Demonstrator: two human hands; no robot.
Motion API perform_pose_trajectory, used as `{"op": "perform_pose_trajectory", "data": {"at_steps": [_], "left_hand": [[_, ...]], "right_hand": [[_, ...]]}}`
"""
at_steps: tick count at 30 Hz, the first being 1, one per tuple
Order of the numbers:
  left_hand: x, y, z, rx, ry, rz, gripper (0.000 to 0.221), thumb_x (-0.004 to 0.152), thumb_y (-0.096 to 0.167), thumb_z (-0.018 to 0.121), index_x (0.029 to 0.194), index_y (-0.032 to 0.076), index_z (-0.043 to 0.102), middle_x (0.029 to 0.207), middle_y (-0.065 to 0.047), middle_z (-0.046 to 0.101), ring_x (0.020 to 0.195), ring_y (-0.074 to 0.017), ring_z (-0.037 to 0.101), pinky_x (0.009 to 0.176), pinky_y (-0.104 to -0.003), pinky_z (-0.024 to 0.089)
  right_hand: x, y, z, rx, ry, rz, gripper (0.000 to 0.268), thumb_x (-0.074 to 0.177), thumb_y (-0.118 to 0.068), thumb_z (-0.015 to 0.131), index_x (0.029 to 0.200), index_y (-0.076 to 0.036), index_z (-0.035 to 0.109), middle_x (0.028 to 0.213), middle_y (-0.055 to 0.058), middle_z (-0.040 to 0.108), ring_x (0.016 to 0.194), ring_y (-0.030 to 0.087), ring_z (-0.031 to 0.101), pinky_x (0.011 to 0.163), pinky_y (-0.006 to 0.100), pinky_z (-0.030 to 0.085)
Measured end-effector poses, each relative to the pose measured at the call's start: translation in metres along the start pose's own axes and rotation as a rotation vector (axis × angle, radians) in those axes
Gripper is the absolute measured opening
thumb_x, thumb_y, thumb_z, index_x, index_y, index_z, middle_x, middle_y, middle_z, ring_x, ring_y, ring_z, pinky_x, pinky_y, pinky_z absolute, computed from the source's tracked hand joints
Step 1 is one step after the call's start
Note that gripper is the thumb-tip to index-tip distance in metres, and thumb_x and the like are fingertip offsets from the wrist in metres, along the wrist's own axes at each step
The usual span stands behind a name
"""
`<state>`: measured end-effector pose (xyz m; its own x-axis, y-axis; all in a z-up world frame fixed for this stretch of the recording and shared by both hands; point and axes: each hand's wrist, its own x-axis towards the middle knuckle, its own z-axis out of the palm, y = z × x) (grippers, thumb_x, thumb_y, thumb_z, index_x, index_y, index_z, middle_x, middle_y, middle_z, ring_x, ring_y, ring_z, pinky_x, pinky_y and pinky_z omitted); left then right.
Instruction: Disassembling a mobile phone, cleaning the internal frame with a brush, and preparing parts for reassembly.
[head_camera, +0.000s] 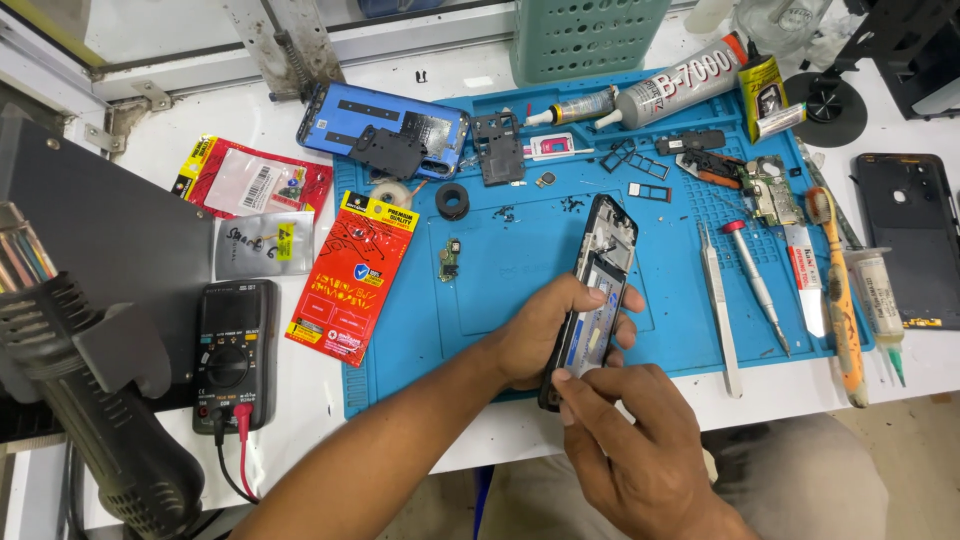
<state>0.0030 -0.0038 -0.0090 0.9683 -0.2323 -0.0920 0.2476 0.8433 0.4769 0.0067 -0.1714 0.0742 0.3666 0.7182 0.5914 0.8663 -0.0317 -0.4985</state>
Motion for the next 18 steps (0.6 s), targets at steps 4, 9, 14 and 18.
{"op": "perform_pose_trajectory", "data": {"at_steps": [4, 9, 14, 18], "left_hand": [[0.001, 0.001, 0.004, -0.076, 0.005, 0.05, 0.037, 0.097, 0.029, 0.054, 0.12, 0.002, 0.063, 0.094, -0.013, 0.07, 0.08, -0.0245, 0.069, 0.072, -0.036, 0.058], [-0.003, -0.002, 0.003, -0.086, 0.002, 0.06, 0.036, 0.096, 0.031, 0.054, 0.118, 0.004, 0.063, 0.091, -0.012, 0.072, 0.073, -0.0197, 0.069, 0.065, -0.032, 0.056], [-0.008, 0.008, 0.03, 0.037, 0.122, 0.18, 0.035, 0.095, 0.029, 0.056, 0.12, 0.005, 0.059, 0.092, -0.011, 0.068, 0.08, -0.0165, 0.067, 0.07, -0.028, 0.055], [-0.003, 0.008, 0.031, 0.099, 0.076, 0.201, 0.04, 0.093, 0.035, 0.059, 0.12, 0.006, 0.059, 0.092, -0.01, 0.067, 0.068, -0.0151, 0.061, 0.059, -0.029, 0.049]], "right_hand": [[0.002, 0.0, 0.0, -0.09, -0.052, -0.081, 0.028, 0.097, -0.006, 0.058, 0.124, -0.002, 0.065, 0.098, 0.014, 0.063, 0.073, 0.028, 0.056, 0.064, 0.042, 0.045], [0.013, -0.005, -0.004, 0.143, -0.044, 0.043, 0.025, 0.096, -0.009, 0.063, 0.119, 0.0, 0.066, 0.101, 0.014, 0.065, 0.083, 0.025, 0.062, 0.073, 0.036, 0.053], [0.025, -0.008, -0.011, 0.428, 0.042, 0.255, 0.013, 0.095, -0.005, 0.065, 0.104, 0.001, 0.072, 0.09, 0.013, 0.066, 0.067, 0.018, 0.062, 0.061, 0.027, 0.053], [0.027, -0.002, -0.013, 0.486, 0.035, 0.457, 0.008, 0.09, -0.008, 0.071, 0.096, -0.006, 0.077, 0.084, 0.007, 0.07, 0.067, 0.015, 0.066, 0.057, 0.026, 0.054]]}}
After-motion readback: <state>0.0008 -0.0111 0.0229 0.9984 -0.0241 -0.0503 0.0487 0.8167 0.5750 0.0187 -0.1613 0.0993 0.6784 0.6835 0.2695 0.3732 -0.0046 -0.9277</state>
